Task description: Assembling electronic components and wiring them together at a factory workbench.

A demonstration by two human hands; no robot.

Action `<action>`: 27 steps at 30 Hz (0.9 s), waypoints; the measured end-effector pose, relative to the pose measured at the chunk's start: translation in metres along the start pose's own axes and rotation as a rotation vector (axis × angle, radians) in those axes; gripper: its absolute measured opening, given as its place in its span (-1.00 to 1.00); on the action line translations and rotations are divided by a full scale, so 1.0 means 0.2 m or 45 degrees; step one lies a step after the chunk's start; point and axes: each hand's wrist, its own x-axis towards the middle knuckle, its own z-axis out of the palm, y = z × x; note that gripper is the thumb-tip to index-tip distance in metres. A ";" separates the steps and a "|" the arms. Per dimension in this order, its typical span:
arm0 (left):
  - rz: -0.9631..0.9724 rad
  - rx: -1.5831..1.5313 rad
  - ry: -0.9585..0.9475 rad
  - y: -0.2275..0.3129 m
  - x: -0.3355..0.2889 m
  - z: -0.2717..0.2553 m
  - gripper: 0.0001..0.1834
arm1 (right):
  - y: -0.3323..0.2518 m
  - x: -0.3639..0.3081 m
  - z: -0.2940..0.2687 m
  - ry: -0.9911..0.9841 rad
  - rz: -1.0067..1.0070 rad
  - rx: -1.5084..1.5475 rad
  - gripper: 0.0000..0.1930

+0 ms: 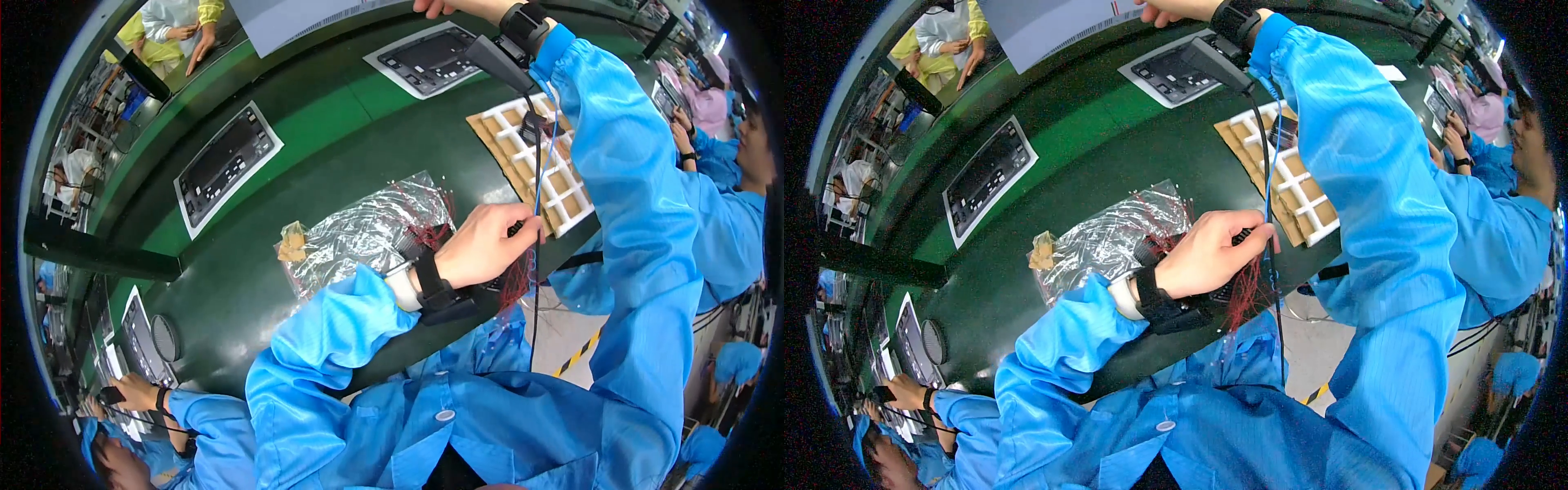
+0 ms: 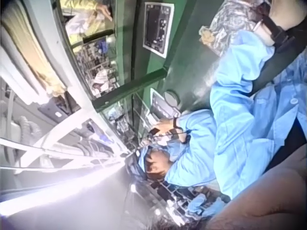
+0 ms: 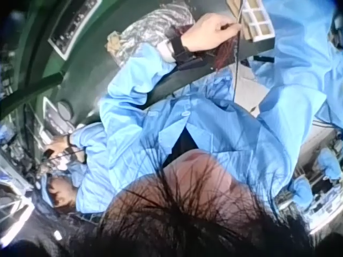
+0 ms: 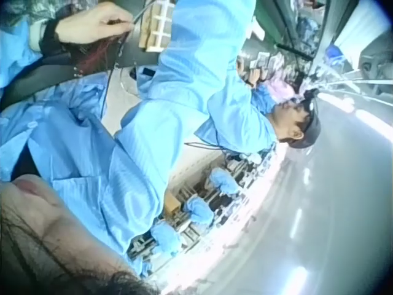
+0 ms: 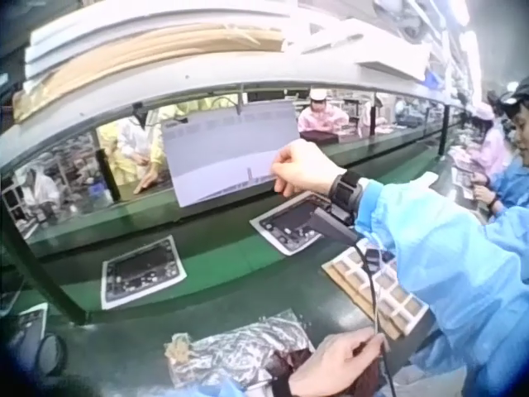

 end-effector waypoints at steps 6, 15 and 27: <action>-0.003 -0.167 0.252 -0.15 0.05 0.04 -0.71 | 0.13 0.14 0.05 -0.011 -0.067 -0.088 -0.76; -0.199 -0.475 0.105 -0.33 0.11 0.09 -0.71 | 0.95 0.24 0.25 0.048 0.086 -0.621 -0.80; -0.594 -0.866 0.078 -0.45 0.08 0.04 -0.67 | 1.07 0.30 0.83 0.021 0.227 -0.486 -0.69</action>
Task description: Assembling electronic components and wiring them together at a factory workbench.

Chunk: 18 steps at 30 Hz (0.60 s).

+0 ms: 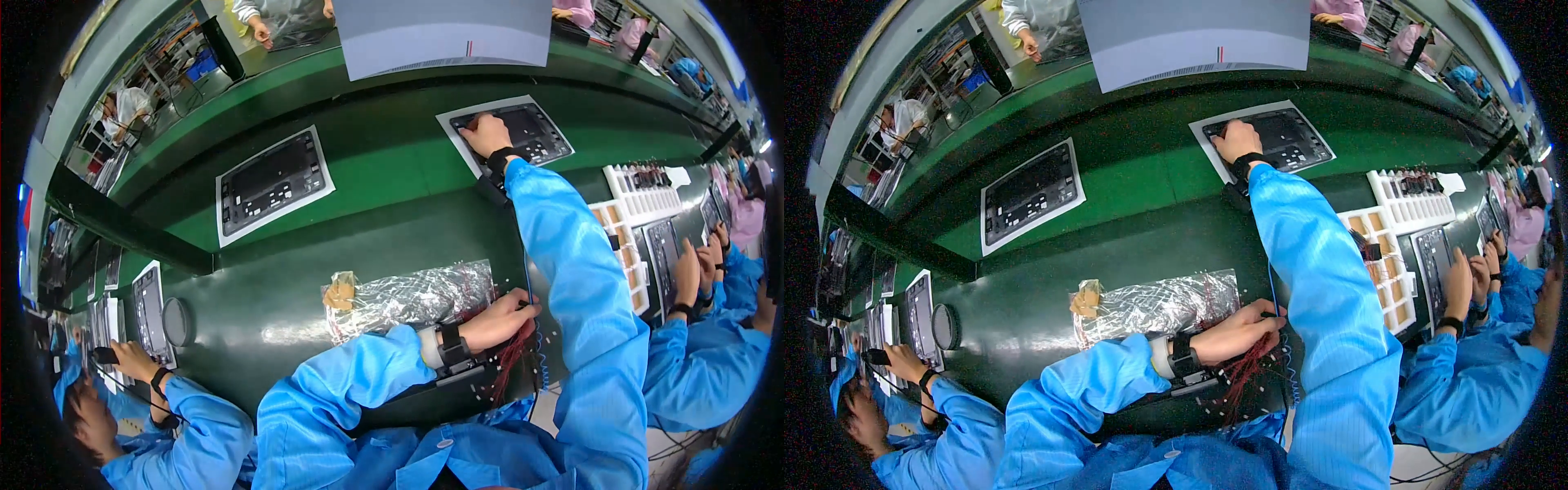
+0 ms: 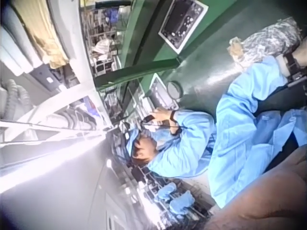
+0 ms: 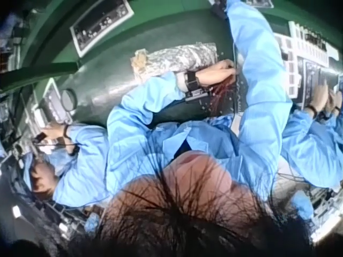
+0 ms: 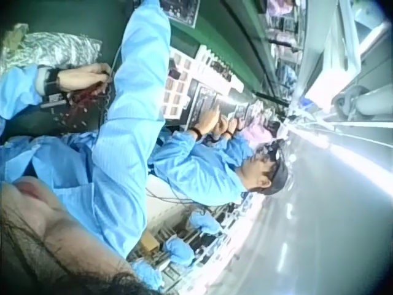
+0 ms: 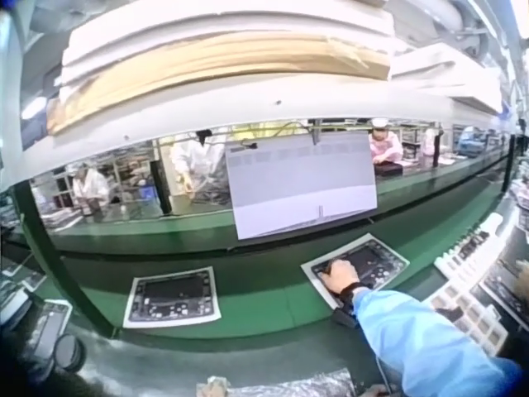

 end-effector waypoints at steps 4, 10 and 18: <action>-0.011 -0.118 0.003 -0.01 0.01 -0.02 -0.70 | -0.03 0.00 0.01 -0.024 0.014 0.036 -0.72; -0.016 -0.106 -0.002 -0.02 0.02 -0.03 -0.70 | -0.06 -0.01 0.05 0.007 0.001 0.106 -0.78; -0.201 -0.275 -0.009 0.11 -0.06 -0.04 -0.70 | -0.11 -0.07 0.09 0.108 -0.147 0.460 -0.75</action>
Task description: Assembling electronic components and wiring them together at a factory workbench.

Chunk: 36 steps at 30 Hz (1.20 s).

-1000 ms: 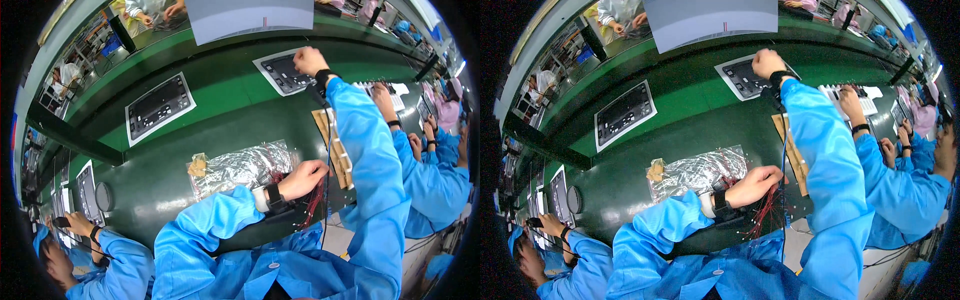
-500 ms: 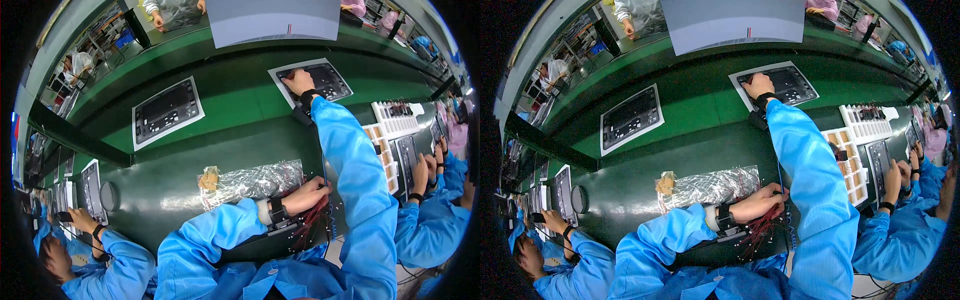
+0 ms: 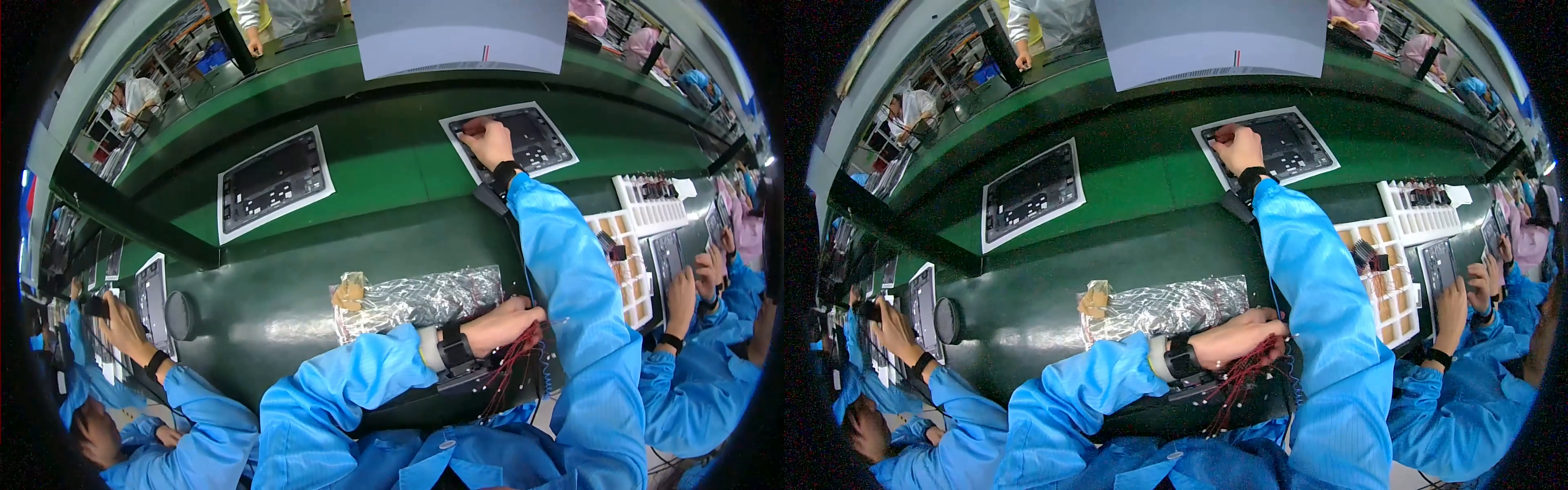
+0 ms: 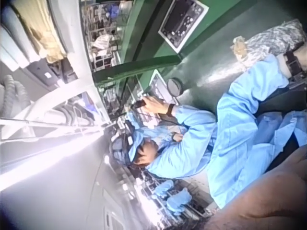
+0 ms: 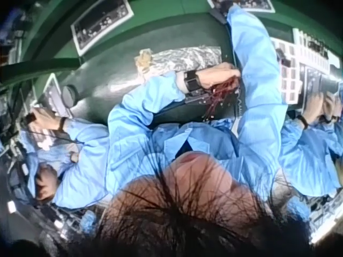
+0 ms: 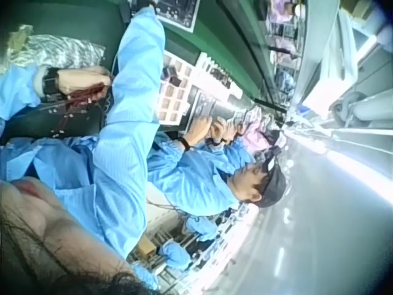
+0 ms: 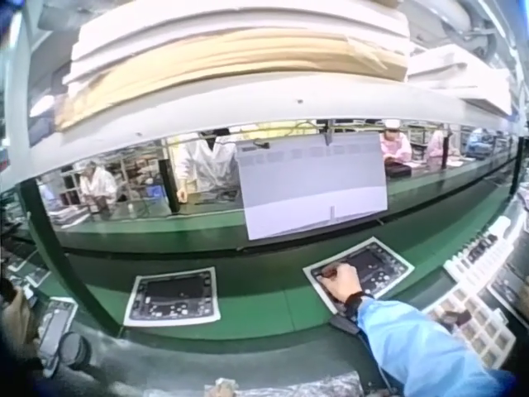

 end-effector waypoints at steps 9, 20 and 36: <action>0.218 0.166 0.074 0.22 -0.05 -0.10 -0.57 | 0.06 0.02 -0.04 -0.087 -0.203 -0.147 -0.79; 0.574 1.638 1.080 0.82 0.08 -0.81 -0.63 | 0.07 -0.03 -0.10 -0.213 -0.272 -0.116 -0.74; 0.329 1.783 1.248 0.85 0.41 -0.92 -0.42 | 0.16 -0.02 -0.04 -0.311 -0.591 -0.298 -0.71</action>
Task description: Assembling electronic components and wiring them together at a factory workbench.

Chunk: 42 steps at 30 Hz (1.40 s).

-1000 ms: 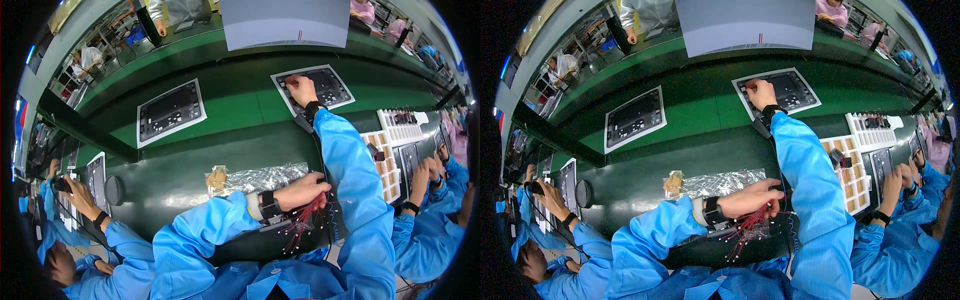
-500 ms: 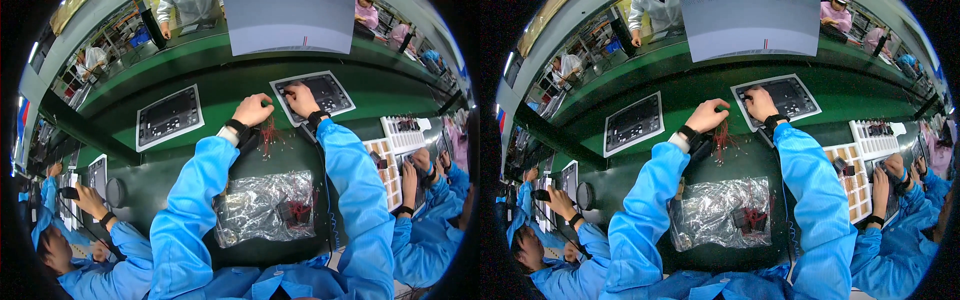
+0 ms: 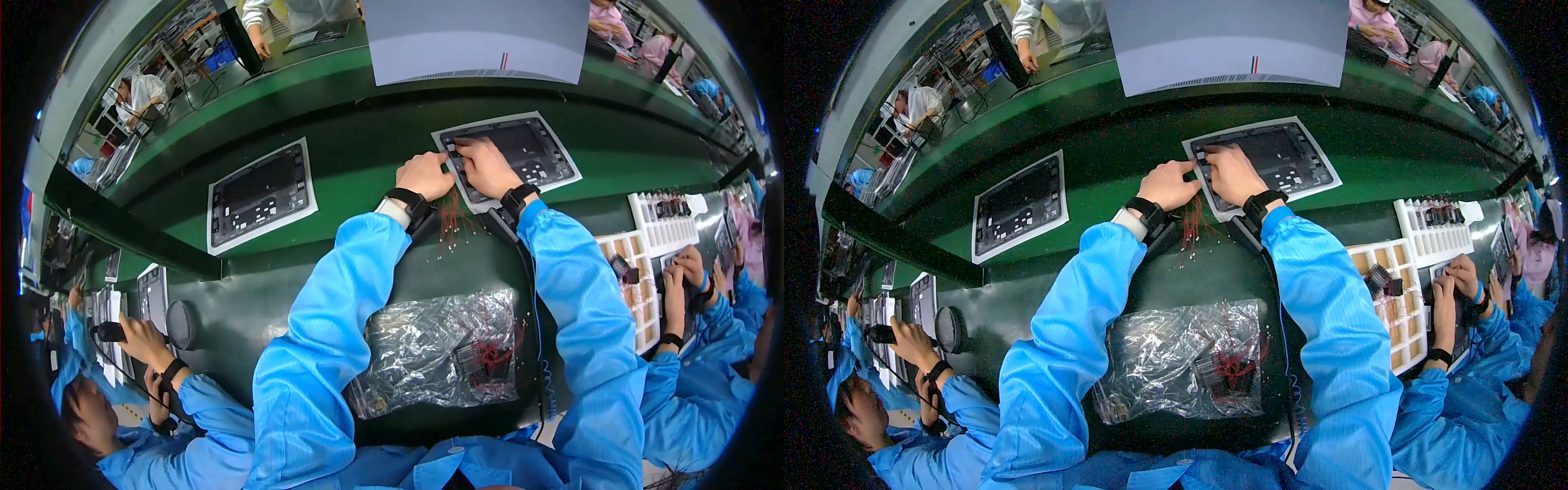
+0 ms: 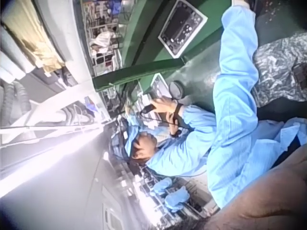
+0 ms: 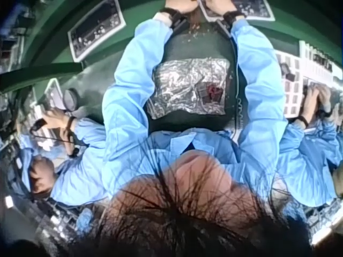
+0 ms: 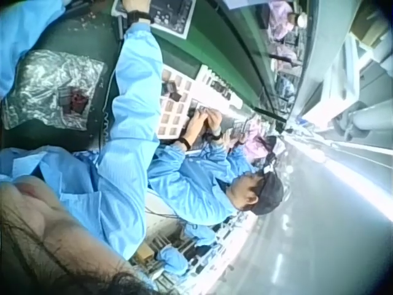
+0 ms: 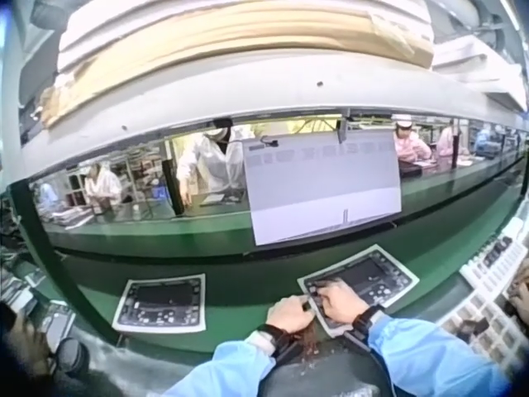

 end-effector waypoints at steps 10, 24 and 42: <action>-0.029 0.084 -0.020 0.00 -0.02 0.01 -0.40 | 0.04 -0.02 0.03 -0.094 -0.036 0.039 -0.64; -0.129 0.019 -0.006 -0.01 -0.04 -0.01 -0.42 | 0.06 0.04 -0.05 -0.312 0.131 0.341 -0.61; -0.182 0.100 -0.047 -0.07 -0.04 -0.03 -0.40 | -0.02 0.01 0.10 -0.049 -0.101 0.066 -0.66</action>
